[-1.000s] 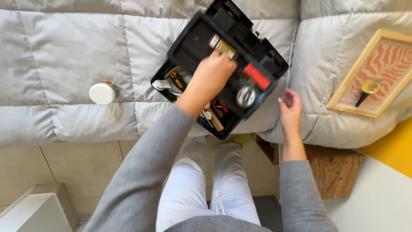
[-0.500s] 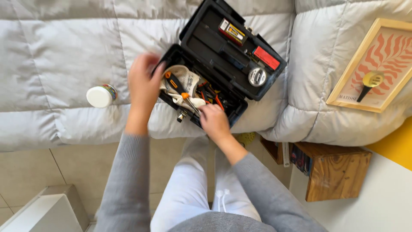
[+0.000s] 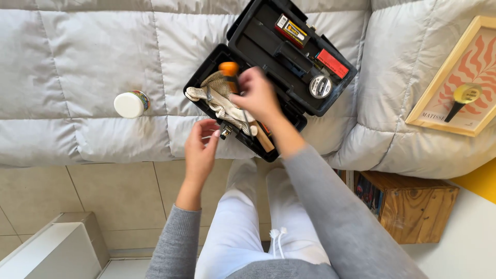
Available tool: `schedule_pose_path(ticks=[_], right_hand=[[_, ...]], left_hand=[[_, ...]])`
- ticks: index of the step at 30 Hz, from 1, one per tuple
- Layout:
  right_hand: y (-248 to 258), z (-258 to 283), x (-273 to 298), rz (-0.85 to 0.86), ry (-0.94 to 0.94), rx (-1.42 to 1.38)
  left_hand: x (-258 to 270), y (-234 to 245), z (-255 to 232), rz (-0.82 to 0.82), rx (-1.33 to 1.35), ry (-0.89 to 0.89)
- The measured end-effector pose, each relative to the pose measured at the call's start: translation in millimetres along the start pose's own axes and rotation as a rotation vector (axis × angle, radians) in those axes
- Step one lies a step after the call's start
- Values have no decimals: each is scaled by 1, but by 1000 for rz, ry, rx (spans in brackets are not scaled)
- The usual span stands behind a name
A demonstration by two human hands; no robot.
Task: Repairing a small wooden shelf by removing a screw and hammering in a nail.
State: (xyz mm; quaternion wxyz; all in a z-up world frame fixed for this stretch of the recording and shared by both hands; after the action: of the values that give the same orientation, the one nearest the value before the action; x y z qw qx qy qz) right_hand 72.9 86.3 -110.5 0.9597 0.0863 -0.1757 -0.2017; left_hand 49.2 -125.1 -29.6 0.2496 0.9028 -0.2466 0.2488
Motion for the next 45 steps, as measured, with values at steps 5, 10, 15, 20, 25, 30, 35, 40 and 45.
schedule_pose_path(ticks=[5, 10, 15, 20, 25, 30, 35, 40, 45], right_hand=[[162, 112, 137, -266, 329, -653], [278, 63, 285, -585, 266, -975], [316, 55, 399, -892, 142, -1005], [355, 67, 530, -775, 29, -593], [409, 51, 617, -586, -171, 406], [436, 4, 636, -624, -129, 560], [436, -38, 634, -520, -41, 537], [434, -64, 632, -397, -5, 505], [434, -73, 626, -359, 1, 497]], left_hand=[[37, -28, -40, 47, 322, -73], [90, -94, -84, 313, 663, -88], [181, -220, -127, 1035, 552, 168], [281, -368, -61, 1274, 716, 814], [354, -489, 14, 1322, 450, 1034], [356, -564, 64, 1099, 489, 1006], [348, -579, 28, 1090, 601, 1116], [340, -590, 52, 991, 498, 1057], [332, -596, 55, 1012, 444, 1035]])
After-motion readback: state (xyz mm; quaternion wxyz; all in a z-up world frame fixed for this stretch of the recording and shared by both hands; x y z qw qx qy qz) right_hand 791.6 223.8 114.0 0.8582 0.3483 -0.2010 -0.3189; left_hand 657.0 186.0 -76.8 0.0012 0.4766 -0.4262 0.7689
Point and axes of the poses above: each hand's wrist, its own x-axis away from the middle knuckle, its own y-axis out of the back of the hand, z = x × y, the point moved 3 cm from there along -x, towards the middle knuckle, and after that the axes turned 8 degrees about y, right-handed, at the moved point
